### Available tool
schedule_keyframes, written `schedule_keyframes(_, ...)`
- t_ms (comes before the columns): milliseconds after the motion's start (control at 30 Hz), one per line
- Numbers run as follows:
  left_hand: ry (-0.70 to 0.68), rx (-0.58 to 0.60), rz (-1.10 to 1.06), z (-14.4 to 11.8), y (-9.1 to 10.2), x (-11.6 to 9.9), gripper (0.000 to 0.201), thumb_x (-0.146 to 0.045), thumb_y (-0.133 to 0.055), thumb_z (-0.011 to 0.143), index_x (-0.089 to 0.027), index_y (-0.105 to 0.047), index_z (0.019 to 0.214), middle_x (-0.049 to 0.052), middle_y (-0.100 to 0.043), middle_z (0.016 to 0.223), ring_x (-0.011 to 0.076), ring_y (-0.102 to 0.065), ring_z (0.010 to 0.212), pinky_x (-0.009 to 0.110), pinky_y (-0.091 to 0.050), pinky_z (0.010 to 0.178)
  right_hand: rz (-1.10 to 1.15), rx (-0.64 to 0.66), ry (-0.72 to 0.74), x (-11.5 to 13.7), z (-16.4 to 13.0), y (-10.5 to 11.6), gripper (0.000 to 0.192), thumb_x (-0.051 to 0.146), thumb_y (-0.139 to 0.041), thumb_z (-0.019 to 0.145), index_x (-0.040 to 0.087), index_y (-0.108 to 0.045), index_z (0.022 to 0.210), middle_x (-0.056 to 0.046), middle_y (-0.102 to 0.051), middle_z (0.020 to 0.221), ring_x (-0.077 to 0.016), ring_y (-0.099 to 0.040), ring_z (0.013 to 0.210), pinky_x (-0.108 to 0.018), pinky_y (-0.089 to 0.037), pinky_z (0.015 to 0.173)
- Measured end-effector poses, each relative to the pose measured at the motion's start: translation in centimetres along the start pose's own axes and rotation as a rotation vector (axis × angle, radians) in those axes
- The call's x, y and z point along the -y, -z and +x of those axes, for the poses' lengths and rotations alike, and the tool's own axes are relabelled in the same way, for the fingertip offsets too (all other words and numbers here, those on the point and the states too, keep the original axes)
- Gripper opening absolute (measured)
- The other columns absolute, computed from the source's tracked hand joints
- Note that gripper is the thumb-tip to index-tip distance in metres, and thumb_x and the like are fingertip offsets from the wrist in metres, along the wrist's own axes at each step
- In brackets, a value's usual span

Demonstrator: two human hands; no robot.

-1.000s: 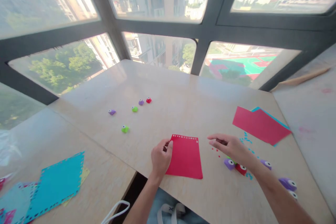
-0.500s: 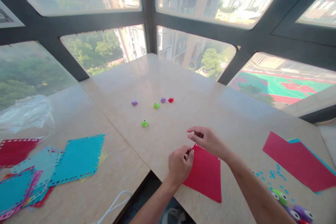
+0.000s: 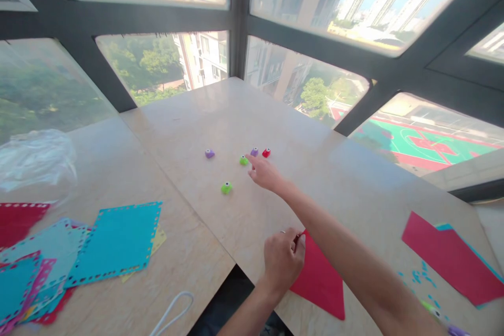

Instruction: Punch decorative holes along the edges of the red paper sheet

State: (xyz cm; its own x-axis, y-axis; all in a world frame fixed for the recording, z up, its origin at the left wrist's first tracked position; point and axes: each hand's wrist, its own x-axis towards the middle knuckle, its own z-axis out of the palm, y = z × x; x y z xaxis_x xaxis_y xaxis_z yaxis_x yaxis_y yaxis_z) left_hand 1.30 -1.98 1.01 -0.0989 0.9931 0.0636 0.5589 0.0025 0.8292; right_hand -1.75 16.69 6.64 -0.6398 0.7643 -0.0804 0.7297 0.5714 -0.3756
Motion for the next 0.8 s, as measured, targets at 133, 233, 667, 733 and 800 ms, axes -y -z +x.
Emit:
schedule_keyframes(133,0.004,0.005,0.029,0.0,-0.2,0.1,0.016,-0.024,-0.053,0.088,-0.022,-0.068,0.082,0.004,-0.069,0.065,0.0174,-0.063,0.059,0.026,-0.037,0.052,-0.114,0.046,-0.035,0.8,1.4,-0.9,0.057,0.017,-0.044,0.09,0.023,-0.039,0.146,-0.016,-0.059,0.121,-0.0259,-0.061,0.098,-0.032,-0.045,0.076)
schedule_keyframes(233,-0.002,0.019,0.026,0.0,-0.2,0.1,0.016,-0.023,-0.053,0.088,-0.023,-0.068,0.082,0.004,-0.069,0.066,0.0175,-0.063,0.059,0.026,-0.036,0.051,-0.104,-0.033,-0.127,0.2,2.3,-0.8,0.057,0.015,-0.042,0.088,0.022,-0.041,0.144,-0.015,-0.059,0.123,-0.026,-0.061,0.103,-0.032,-0.046,0.078)
schedule_keyframes(667,-0.014,0.033,-0.006,0.1,0.1,0.1,0.021,-0.025,-0.052,0.089,-0.025,-0.072,0.094,0.005,-0.073,0.073,0.018,-0.065,0.063,0.026,-0.042,0.057,-0.133,-0.034,-0.265,-1.9,3.5,0.0,0.034,0.021,-0.042,0.092,0.019,-0.057,0.122,-0.014,-0.067,0.112,-0.0247,-0.062,0.1,-0.032,-0.046,0.076)
schedule_keyframes(733,-0.011,0.035,-0.003,0.1,0.1,0.1,0.02,-0.025,-0.052,0.089,-0.025,-0.072,0.094,0.004,-0.073,0.074,0.018,-0.065,0.063,0.026,-0.042,0.057,-0.144,-0.045,-0.261,-1.7,3.2,0.0,0.032,0.024,-0.041,0.094,0.018,-0.058,0.12,-0.016,-0.064,0.116,-0.0247,-0.061,0.1,-0.032,-0.046,0.077)
schedule_keyframes(800,-0.01,0.038,-0.003,0.2,0.1,0.1,0.02,-0.026,-0.052,0.09,-0.025,-0.072,0.093,0.004,-0.073,0.074,0.0178,-0.065,0.063,0.026,-0.042,0.057,-0.15,-0.047,-0.245,-1.7,2.8,0.0,0.031,0.025,-0.043,0.093,0.019,-0.059,0.118,-0.016,-0.062,0.118,-0.0241,-0.061,0.1,-0.032,-0.046,0.077)
